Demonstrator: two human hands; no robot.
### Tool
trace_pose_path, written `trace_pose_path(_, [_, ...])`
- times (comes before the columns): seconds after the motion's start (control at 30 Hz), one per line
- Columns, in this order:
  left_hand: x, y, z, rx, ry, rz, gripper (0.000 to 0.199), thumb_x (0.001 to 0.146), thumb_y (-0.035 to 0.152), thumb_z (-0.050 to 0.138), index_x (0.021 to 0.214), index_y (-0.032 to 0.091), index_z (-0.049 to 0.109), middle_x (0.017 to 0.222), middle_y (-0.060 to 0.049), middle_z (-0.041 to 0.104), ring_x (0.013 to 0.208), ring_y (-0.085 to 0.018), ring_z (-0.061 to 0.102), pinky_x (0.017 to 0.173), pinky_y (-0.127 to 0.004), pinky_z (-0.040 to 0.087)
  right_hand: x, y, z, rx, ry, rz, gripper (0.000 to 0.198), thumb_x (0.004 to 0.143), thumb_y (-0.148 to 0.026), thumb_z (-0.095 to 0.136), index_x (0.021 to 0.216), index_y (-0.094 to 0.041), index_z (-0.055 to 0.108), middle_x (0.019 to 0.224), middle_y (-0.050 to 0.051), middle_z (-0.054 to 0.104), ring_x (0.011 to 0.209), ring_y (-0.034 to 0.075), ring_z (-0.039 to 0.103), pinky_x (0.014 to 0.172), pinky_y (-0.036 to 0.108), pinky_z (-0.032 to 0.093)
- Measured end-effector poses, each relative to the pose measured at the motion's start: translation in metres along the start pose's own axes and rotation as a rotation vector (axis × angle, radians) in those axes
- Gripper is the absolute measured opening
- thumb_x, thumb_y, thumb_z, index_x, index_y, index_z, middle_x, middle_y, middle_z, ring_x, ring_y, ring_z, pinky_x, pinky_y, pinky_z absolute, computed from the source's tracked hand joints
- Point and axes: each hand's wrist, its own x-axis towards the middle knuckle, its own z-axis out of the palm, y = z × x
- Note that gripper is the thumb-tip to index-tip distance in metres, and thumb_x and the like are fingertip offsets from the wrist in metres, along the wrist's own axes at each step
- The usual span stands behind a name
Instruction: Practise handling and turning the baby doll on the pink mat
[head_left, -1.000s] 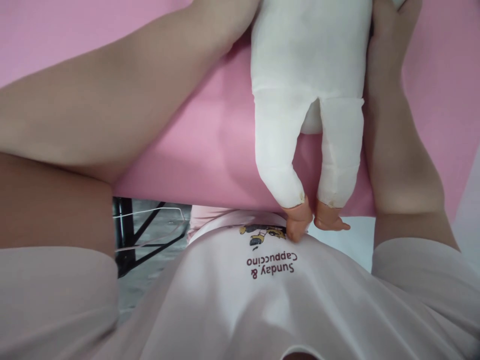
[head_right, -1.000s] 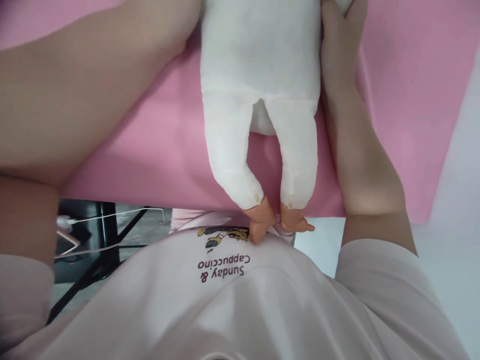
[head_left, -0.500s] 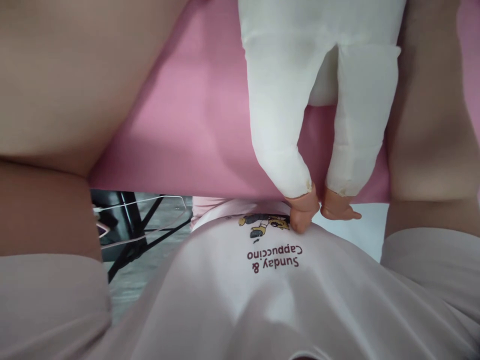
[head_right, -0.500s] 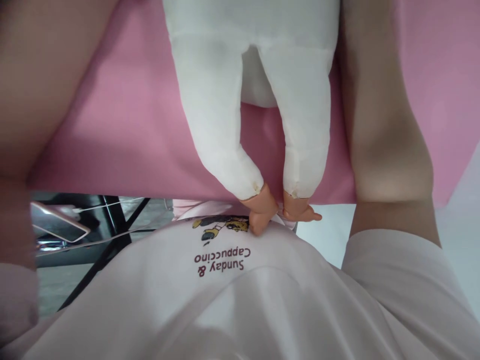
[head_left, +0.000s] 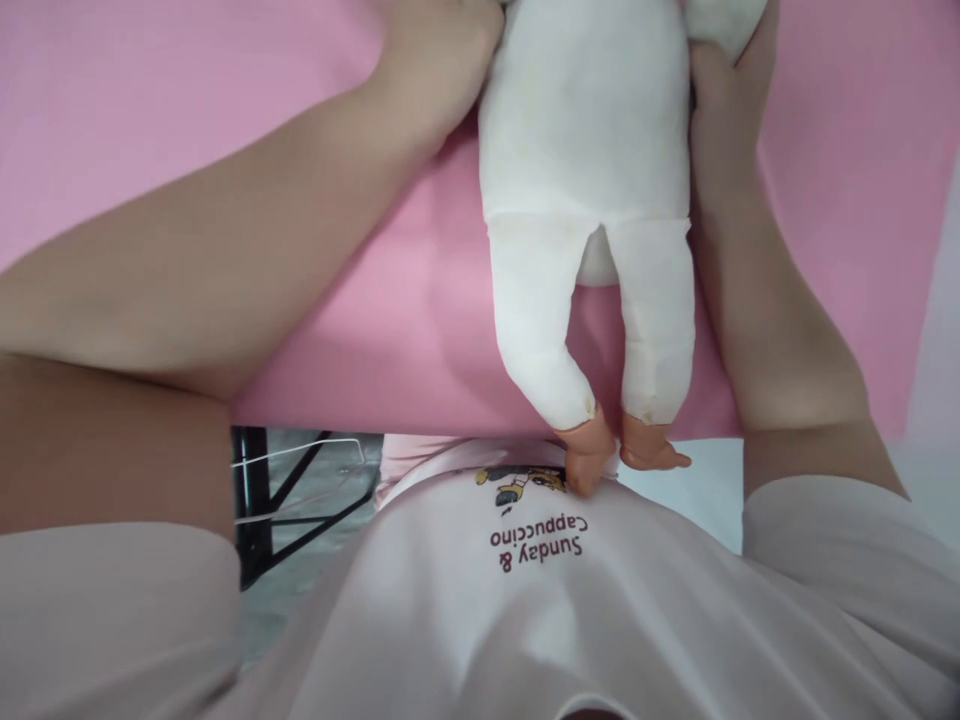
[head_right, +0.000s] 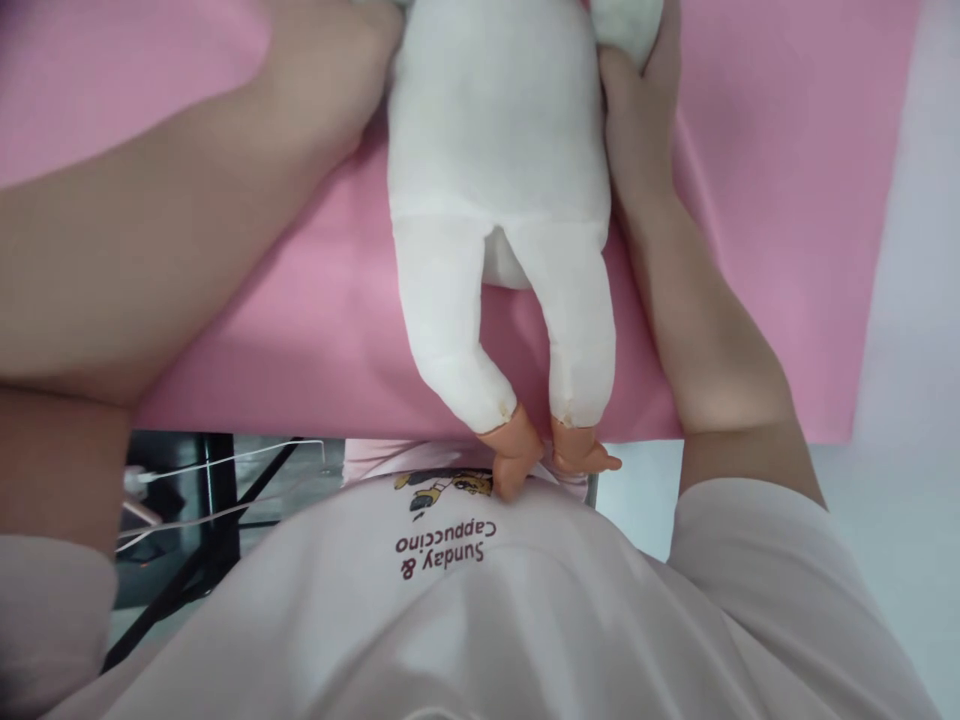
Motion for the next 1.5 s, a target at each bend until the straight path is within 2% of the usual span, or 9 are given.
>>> trace_pose_path(0.07, [0.009,-0.010,-0.003,0.007,0.028,0.075,0.065,0.082,-0.020,0.053,0.140,0.009,0.060,0.145,-0.005,0.068,0.161,-0.032,0.050,0.145,-0.053,0.036,0.002,0.005,0.001,-0.028,0.015,0.045,0.051,0.087,0.000,0.045,0.134,-0.014,0.059,0.125,-0.003,0.073,0.113,0.007,0.071,0.109,0.029,0.064])
trace_pose_path(0.17, [0.012,-0.016,0.000,-0.062,-0.002,0.140,0.083,0.070,-0.014,0.048,0.148,0.014,0.045,0.147,-0.004,0.065,0.157,-0.030,0.055,0.145,-0.055,0.037,0.004,0.007,0.004,-0.057,0.054,0.093,0.060,0.083,0.001,0.044,0.139,-0.015,0.054,0.128,-0.002,0.071,0.112,0.007,0.068,0.105,0.029,0.062])
trace_pose_path(0.23, [0.009,-0.017,0.003,-0.087,0.007,0.183,0.074,0.075,-0.007,0.051,0.145,0.015,0.043,0.143,-0.005,0.065,0.148,-0.030,0.060,0.139,-0.057,0.044,0.004,0.006,0.005,-0.070,0.058,0.109,0.058,0.083,-0.001,0.044,0.139,-0.016,0.052,0.129,-0.001,0.070,0.114,0.008,0.068,0.106,0.030,0.061])
trace_pose_path(0.33, [0.009,-0.028,0.002,-0.130,-0.011,0.222,0.055,0.083,0.003,0.064,0.132,0.023,0.052,0.131,-0.005,0.068,0.127,-0.029,0.064,0.120,-0.052,0.054,0.004,0.003,0.006,-0.063,0.074,0.152,0.055,0.083,0.000,0.045,0.135,-0.014,0.052,0.128,0.001,0.070,0.113,0.010,0.068,0.109,0.031,0.058])
trace_pose_path(0.47, [0.023,-0.059,-0.005,-0.175,-0.049,0.227,0.063,0.078,0.012,0.084,0.132,0.031,0.059,0.132,-0.003,0.070,0.124,-0.032,0.060,0.113,-0.053,0.052,0.002,-0.003,0.010,-0.059,0.104,0.183,0.056,0.082,0.000,0.047,0.136,-0.013,0.051,0.127,0.001,0.070,0.111,0.010,0.066,0.110,0.031,0.057])
trace_pose_path(0.63, [0.031,-0.075,-0.008,-0.182,-0.066,0.240,0.066,0.078,0.018,0.088,0.137,0.034,0.062,0.134,-0.001,0.073,0.123,-0.032,0.061,0.111,-0.054,0.050,-0.004,-0.013,0.014,-0.047,0.104,0.218,0.057,0.081,-0.001,0.046,0.136,-0.013,0.051,0.123,0.001,0.070,0.107,0.010,0.065,0.104,0.029,0.056])
trace_pose_path(1.0, [0.022,-0.066,-0.004,-0.170,-0.052,0.284,0.060,0.086,0.028,0.090,0.137,0.035,0.058,0.135,-0.002,0.072,0.121,-0.030,0.060,0.110,-0.053,0.052,-0.007,-0.026,0.016,-0.042,0.134,0.248,0.050,0.083,0.003,0.048,0.130,-0.012,0.054,0.111,-0.002,0.069,0.100,0.009,0.064,0.096,0.026,0.053])
trace_pose_path(1.2, [0.014,-0.048,-0.001,-0.174,-0.013,0.220,0.057,0.084,0.025,0.090,0.132,0.033,0.060,0.132,-0.002,0.075,0.121,-0.029,0.061,0.110,-0.052,0.054,-0.007,-0.025,0.016,-0.063,0.120,0.247,0.054,0.081,-0.001,0.048,0.133,-0.013,0.052,0.118,0.000,0.070,0.104,0.010,0.064,0.100,0.027,0.054])
trace_pose_path(1.5, [-0.020,0.026,0.009,-0.061,0.063,0.062,0.048,0.083,0.014,0.072,0.127,0.029,0.059,0.132,-0.002,0.074,0.127,-0.028,0.063,0.118,-0.049,0.054,-0.003,-0.019,0.015,-0.064,0.110,0.223,0.057,0.080,-0.002,0.048,0.136,-0.014,0.052,0.120,0.000,0.071,0.107,0.010,0.066,0.103,0.027,0.056])
